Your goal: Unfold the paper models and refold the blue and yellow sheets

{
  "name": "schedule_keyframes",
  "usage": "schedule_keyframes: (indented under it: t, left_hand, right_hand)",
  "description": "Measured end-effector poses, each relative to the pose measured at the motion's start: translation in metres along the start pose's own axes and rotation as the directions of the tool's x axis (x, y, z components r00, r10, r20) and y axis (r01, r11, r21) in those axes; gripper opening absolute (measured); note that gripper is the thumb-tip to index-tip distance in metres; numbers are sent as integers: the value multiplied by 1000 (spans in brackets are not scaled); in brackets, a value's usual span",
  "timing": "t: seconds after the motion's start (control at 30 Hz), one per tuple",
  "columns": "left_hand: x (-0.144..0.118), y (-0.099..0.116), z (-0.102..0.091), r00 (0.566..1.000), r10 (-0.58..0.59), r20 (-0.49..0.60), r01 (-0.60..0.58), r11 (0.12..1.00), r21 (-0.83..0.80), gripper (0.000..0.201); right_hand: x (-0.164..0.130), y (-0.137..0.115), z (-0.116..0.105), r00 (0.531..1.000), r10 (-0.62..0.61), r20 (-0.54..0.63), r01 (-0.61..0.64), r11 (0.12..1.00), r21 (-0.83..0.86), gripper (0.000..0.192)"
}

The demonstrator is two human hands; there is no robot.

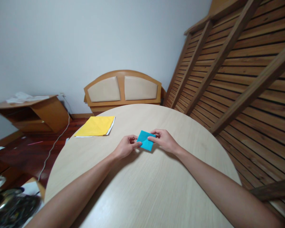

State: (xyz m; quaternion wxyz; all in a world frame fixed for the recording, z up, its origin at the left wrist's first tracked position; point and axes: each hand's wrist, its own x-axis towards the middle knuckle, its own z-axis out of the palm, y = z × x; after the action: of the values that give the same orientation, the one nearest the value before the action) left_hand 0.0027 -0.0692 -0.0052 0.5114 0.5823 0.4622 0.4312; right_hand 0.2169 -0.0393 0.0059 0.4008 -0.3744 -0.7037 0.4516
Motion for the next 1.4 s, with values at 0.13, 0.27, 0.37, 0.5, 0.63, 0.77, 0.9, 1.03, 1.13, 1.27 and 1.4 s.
schedule_keyframes:
  t: [0.13,0.27,0.37,0.5,0.63,0.77,0.9,1.03,1.13,1.27,1.4]
  left_hand:
    - [-2,-3,1,997,-29,70,23,996,86,33]
    - [-4,-2,2,990,-35,134,16,990,139,36]
    - [-6,-2,4,981,-38,192,6,987,164,36]
    - [-9,-3,10,968,-36,249,-17,978,207,34]
    - [-10,-3,14,969,0,245,-55,974,218,36]
    - [-12,-2,15,965,27,260,-94,964,248,39]
    - [-12,0,13,957,29,290,-114,954,278,40]
    - [-12,1,12,955,23,297,-118,945,305,43]
    - [-11,0,13,964,42,261,-119,951,284,44]
    - [-9,2,13,988,113,108,-137,961,241,45]
    - [-6,3,12,982,187,-33,-179,970,166,44]
  right_hand:
    - [-1,0,-2,998,-22,55,25,999,-45,27]
    - [-4,0,-1,993,-32,111,44,994,-104,26]
    - [-6,-2,1,989,-56,140,75,987,-139,24]
    - [-9,-8,6,982,-110,152,137,973,-186,23]
    - [-10,-10,8,975,-139,175,173,964,-200,23]
    - [-10,-10,9,975,-138,175,174,963,-206,24]
    - [-10,-11,10,984,-118,136,148,960,-238,33]
    - [-11,-13,11,983,-123,138,156,954,-257,32]
    - [-10,-14,11,983,-127,133,155,960,-234,31]
    - [-8,-9,10,994,-96,43,101,981,-163,23]
    - [-5,-1,14,999,-4,-35,6,999,32,52]
